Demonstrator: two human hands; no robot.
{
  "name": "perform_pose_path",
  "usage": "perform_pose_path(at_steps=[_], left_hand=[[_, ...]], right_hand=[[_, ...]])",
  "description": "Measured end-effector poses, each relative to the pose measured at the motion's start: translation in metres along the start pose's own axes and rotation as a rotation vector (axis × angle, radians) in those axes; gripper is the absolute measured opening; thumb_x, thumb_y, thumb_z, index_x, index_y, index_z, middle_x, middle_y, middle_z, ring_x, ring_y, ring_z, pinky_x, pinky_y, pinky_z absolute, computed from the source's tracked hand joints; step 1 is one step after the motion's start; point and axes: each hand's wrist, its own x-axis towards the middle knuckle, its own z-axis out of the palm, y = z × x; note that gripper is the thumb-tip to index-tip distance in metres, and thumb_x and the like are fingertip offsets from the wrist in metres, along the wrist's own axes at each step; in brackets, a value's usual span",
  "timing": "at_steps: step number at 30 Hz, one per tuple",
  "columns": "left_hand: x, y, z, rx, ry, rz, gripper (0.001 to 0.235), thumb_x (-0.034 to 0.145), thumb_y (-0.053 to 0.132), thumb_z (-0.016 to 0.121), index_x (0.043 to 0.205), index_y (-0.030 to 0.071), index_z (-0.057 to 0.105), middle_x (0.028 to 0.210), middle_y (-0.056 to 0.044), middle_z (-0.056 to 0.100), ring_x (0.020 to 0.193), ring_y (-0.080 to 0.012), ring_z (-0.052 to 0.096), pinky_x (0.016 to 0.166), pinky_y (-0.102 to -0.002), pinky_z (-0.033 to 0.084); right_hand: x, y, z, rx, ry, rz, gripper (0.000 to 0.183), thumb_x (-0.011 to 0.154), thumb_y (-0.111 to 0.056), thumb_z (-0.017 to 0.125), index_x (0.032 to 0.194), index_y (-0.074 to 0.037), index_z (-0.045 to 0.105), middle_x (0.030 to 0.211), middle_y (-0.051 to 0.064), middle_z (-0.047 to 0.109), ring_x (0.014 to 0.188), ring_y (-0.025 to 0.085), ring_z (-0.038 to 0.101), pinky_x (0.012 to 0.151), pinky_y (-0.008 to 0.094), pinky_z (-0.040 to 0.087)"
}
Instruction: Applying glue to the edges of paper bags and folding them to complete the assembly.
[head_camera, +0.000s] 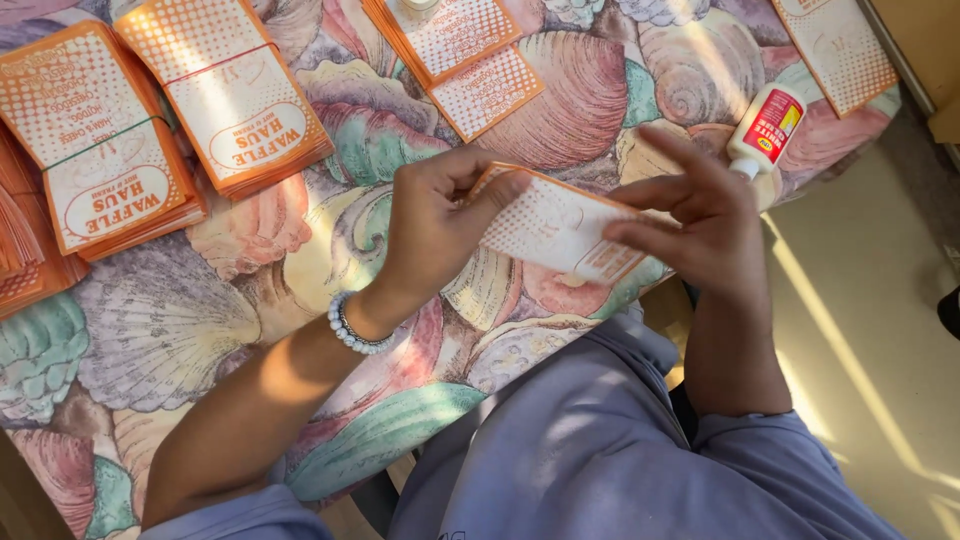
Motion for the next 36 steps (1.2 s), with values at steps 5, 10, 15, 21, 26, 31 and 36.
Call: perform_pose_path(at_steps=[5, 10, 15, 21, 26, 31, 36], left_hand=[[-0.004, -0.014, 0.001, -0.091, 0.100, -0.046, 0.019, 0.101, 0.023, 0.071, 0.088, 0.009, 0.070, 0.070, 0.010, 0.031, 0.070, -0.0054, 0.028, 0.060, -0.023, 0.025], [-0.008, -0.027, 0.007, -0.137, 0.138, -0.049, 0.012, 0.101, 0.016, 0.072, 0.109, 0.007, 0.069, 0.069, 0.011, 0.027, 0.068, -0.0037, 0.027, 0.063, -0.020, 0.027], [-0.008, -0.029, 0.005, -0.119, 0.125, -0.061, 0.015, 0.103, 0.021, 0.069, 0.102, 0.006, 0.072, 0.070, 0.009, 0.045, 0.069, -0.0024, 0.037, 0.061, -0.020, 0.033], [-0.010, -0.034, 0.007, -0.150, 0.124, -0.029, 0.016, 0.101, 0.014, 0.070, 0.111, 0.002, 0.074, 0.099, -0.004, 0.076, 0.090, -0.0065, 0.064, 0.082, -0.022, 0.056], [-0.006, -0.028, 0.005, -0.088, 0.105, -0.064, 0.014, 0.102, 0.014, 0.070, 0.109, 0.003, 0.074, 0.079, 0.005, 0.064, 0.077, -0.0016, 0.053, 0.071, -0.020, 0.047], [-0.006, -0.021, 0.003, 0.214, 0.107, 0.022, 0.020, 0.101, 0.012, 0.066, 0.118, 0.003, 0.064, 0.115, -0.011, 0.075, 0.107, -0.0213, 0.074, 0.093, -0.031, 0.060], [-0.017, -0.021, 0.009, 0.736, -0.467, 0.305, 0.037, 0.102, -0.003, 0.047, 0.136, -0.009, 0.059, 0.142, -0.034, 0.055, 0.137, -0.0486, 0.050, 0.120, -0.061, 0.029]], right_hand=[[-0.012, 0.044, 0.003, 0.118, 0.370, -0.043, 0.067, 0.084, 0.013, 0.082, 0.144, 0.004, 0.053, 0.119, 0.021, 0.069, 0.100, 0.026, 0.074, 0.083, 0.032, 0.066], [-0.014, 0.044, 0.002, 0.044, 0.448, -0.097, 0.061, 0.085, 0.015, 0.084, 0.139, 0.007, 0.055, 0.130, 0.023, 0.066, 0.099, 0.027, 0.074, 0.083, 0.029, 0.063], [-0.015, 0.046, -0.002, 0.022, 0.456, -0.173, 0.063, 0.091, 0.020, 0.080, 0.145, 0.009, 0.049, 0.099, 0.031, 0.070, 0.093, 0.030, 0.072, 0.084, 0.034, 0.060], [-0.015, 0.046, -0.006, 0.031, 0.463, -0.169, 0.061, 0.092, 0.019, 0.079, 0.145, 0.010, 0.049, 0.102, 0.033, 0.070, 0.094, 0.031, 0.072, 0.083, 0.036, 0.062], [-0.010, 0.045, -0.007, 0.043, 0.437, -0.140, 0.059, 0.094, 0.018, 0.078, 0.144, 0.007, 0.050, 0.103, 0.032, 0.070, 0.094, 0.030, 0.072, 0.081, 0.034, 0.061], [0.021, 0.059, -0.020, -0.043, 0.289, -0.004, 0.029, 0.095, 0.014, 0.080, 0.121, 0.008, 0.067, 0.100, 0.020, 0.073, 0.095, 0.022, 0.074, 0.088, 0.029, 0.065], [0.040, 0.070, -0.017, -0.522, 0.142, -0.063, 0.027, 0.097, 0.003, 0.078, 0.122, -0.008, 0.081, 0.078, 0.012, 0.069, 0.080, 0.027, 0.070, 0.074, 0.040, 0.056]])
